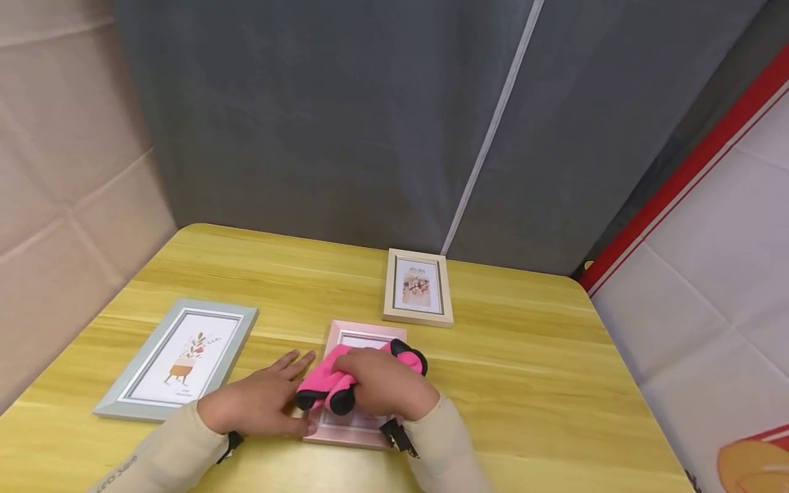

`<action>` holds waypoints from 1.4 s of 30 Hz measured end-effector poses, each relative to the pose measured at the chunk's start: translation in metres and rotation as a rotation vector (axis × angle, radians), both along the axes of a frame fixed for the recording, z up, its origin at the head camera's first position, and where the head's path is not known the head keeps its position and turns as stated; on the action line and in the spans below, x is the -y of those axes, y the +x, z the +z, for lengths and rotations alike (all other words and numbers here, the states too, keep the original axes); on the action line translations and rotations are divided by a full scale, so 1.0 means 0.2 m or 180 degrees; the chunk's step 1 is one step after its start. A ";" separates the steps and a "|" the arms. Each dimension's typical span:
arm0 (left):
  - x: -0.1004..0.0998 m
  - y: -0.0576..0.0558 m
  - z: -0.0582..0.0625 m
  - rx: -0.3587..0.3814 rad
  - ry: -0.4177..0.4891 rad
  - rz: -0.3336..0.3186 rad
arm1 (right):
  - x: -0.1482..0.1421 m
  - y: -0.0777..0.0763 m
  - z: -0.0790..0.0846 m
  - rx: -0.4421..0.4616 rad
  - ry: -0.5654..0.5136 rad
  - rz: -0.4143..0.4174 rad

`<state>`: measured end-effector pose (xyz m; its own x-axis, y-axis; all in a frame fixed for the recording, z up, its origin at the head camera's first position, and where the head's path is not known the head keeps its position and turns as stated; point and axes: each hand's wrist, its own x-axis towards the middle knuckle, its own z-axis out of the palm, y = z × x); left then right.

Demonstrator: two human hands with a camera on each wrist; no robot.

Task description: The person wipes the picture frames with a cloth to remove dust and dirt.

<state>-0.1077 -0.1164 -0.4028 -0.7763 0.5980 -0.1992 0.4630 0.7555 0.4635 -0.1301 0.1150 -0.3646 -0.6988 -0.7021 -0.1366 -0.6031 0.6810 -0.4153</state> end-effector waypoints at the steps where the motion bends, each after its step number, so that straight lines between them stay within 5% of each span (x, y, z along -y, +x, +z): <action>1: 0.00 0.00 0.00 -0.0004 -0.0025 -0.0004 | -0.01 0.01 0.01 0.0110 -0.0061 0.0093; 7: -0.01 0.00 0.00 -0.0046 -0.0256 -0.0001 | 0.02 0.05 0.03 0.0344 -0.0009 0.0545; 14: -0.01 0.00 0.00 -0.0030 -0.0056 -0.0012 | 0.06 0.06 -0.03 -0.0285 0.0451 0.0028; 18: -0.01 -0.01 0.01 -0.0042 -0.0019 -0.0011 | 0.06 0.03 -0.08 -0.0384 0.0759 -0.0198; 24: -0.01 0.00 0.01 -0.0021 -0.0067 0.0017 | 0.04 -0.02 -0.10 -0.0265 0.0486 -0.0235; 31: -0.01 0.00 0.00 -0.0003 -0.0034 0.0004 | 0.01 0.01 -0.01 -0.0117 -0.0097 -0.0042; 36: 0.00 -0.01 0.00 -0.0083 -0.0197 -0.0054 | 0.05 0.05 -0.02 -0.0134 0.0073 0.0208; 42: 0.00 0.00 0.01 -0.0048 -0.0057 -0.0011 | 0.08 0.05 -0.05 -0.0542 0.0471 -0.0024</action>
